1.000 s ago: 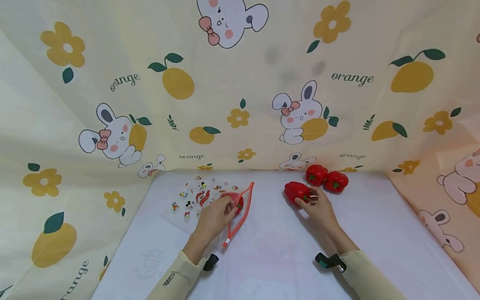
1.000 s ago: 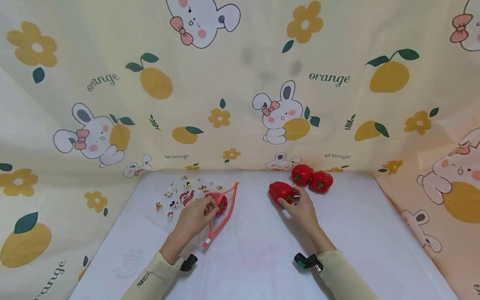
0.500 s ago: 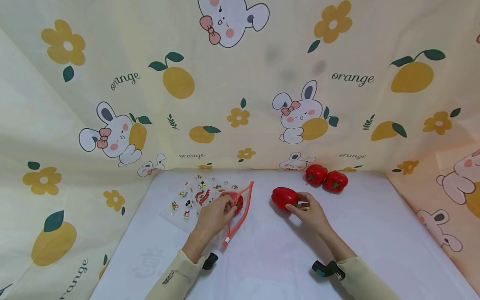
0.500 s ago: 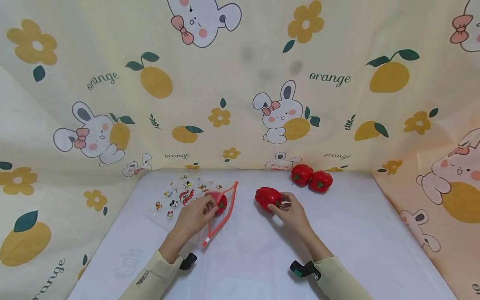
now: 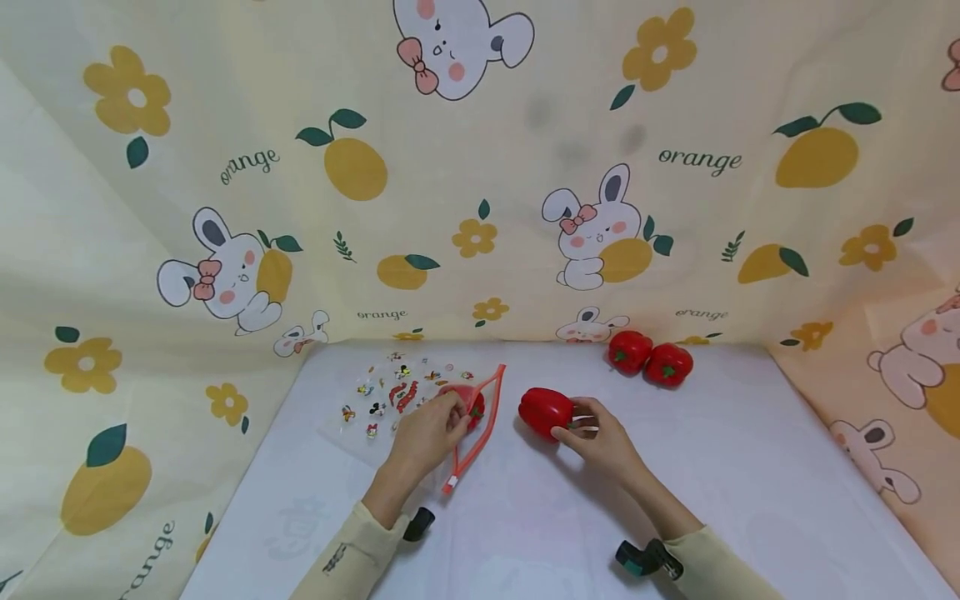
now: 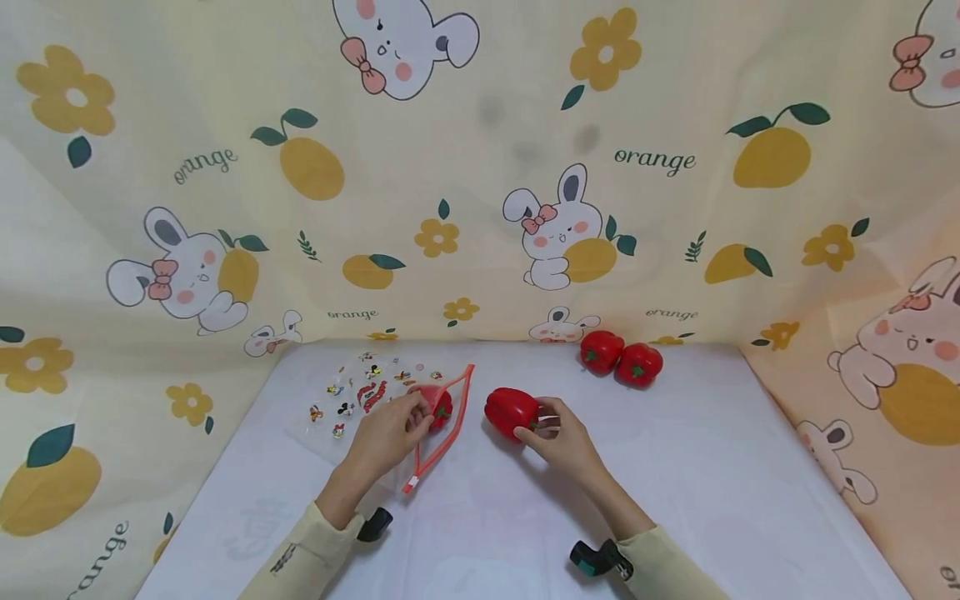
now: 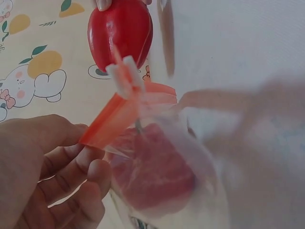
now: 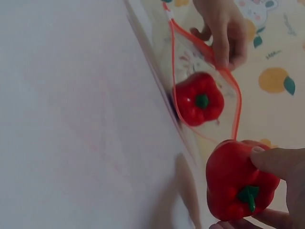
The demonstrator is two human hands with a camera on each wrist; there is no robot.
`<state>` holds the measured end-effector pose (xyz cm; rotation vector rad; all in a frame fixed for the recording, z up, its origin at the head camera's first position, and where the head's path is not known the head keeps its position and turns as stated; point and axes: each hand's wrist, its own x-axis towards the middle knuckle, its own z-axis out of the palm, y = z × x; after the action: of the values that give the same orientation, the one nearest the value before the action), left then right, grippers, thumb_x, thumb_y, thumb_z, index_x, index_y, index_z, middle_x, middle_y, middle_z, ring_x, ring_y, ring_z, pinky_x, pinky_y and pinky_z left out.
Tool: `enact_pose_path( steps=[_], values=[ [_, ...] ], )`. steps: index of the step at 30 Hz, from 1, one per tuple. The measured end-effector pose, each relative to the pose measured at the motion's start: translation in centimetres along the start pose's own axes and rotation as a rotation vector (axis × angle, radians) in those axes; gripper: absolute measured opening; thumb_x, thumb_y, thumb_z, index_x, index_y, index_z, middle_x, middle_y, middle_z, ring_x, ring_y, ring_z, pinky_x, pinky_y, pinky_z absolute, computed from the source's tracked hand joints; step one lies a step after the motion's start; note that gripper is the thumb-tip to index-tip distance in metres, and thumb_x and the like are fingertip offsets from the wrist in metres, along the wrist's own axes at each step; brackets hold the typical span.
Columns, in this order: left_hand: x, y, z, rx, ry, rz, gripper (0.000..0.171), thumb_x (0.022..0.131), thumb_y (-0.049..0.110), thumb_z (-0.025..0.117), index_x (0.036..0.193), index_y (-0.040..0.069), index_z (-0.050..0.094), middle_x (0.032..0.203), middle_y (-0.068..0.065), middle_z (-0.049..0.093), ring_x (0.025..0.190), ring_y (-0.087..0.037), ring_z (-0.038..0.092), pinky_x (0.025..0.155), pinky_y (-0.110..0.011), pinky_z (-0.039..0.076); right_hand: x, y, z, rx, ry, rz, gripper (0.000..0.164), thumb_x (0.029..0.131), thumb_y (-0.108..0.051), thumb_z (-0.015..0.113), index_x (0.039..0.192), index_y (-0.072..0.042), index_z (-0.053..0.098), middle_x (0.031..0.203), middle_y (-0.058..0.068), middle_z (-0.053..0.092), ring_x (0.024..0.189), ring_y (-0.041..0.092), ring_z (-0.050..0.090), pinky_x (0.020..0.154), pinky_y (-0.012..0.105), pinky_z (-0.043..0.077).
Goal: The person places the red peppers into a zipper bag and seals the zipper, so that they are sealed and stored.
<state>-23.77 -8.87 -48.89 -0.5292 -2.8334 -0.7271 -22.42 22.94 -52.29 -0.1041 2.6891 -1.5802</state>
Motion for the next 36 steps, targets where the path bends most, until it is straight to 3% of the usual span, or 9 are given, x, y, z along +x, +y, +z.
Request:
enact_pose_path(
  steps=[22, 30, 36],
  values=[
    [0.0, 0.4, -0.4, -0.017, -0.046, -0.037, 0.012, 0.099, 0.023, 0.079, 0.101, 0.021, 0.067, 0.078, 0.011, 0.058, 0.069, -0.007, 0.053, 0.059, -0.022, 0.047, -1.0, -1.5, 3.9, 0.034, -0.086, -0.037, 0.062, 0.092, -0.029, 0.087, 0.144, -0.01, 0.06, 0.131, 0.01, 0.069, 0.101, 0.021, 0.069, 0.083, 0.033, 0.061],
    [0.1, 0.7, -0.3, -0.025, -0.063, -0.05, 0.013, 0.099, 0.024, 0.08, 0.103, 0.021, 0.068, 0.079, 0.011, 0.059, 0.069, -0.008, 0.054, 0.06, -0.023, 0.047, -1.2, -1.9, 4.9, 0.053, -0.076, -0.011, 0.061, 0.091, -0.031, 0.088, 0.141, -0.008, 0.061, 0.127, 0.011, 0.07, 0.098, 0.021, 0.069, 0.075, 0.033, 0.061],
    [0.3, 0.9, -0.3, -0.01, -0.053, -0.024, 0.012, 0.099, 0.023, 0.079, 0.101, 0.022, 0.067, 0.079, 0.012, 0.059, 0.069, -0.007, 0.054, 0.059, -0.022, 0.046, -0.9, -2.0, 5.8, 0.062, -0.047, -0.007, 0.061, 0.09, -0.03, 0.088, 0.14, -0.005, 0.062, 0.125, 0.012, 0.07, 0.092, 0.02, 0.069, 0.069, 0.032, 0.059]
  ],
)
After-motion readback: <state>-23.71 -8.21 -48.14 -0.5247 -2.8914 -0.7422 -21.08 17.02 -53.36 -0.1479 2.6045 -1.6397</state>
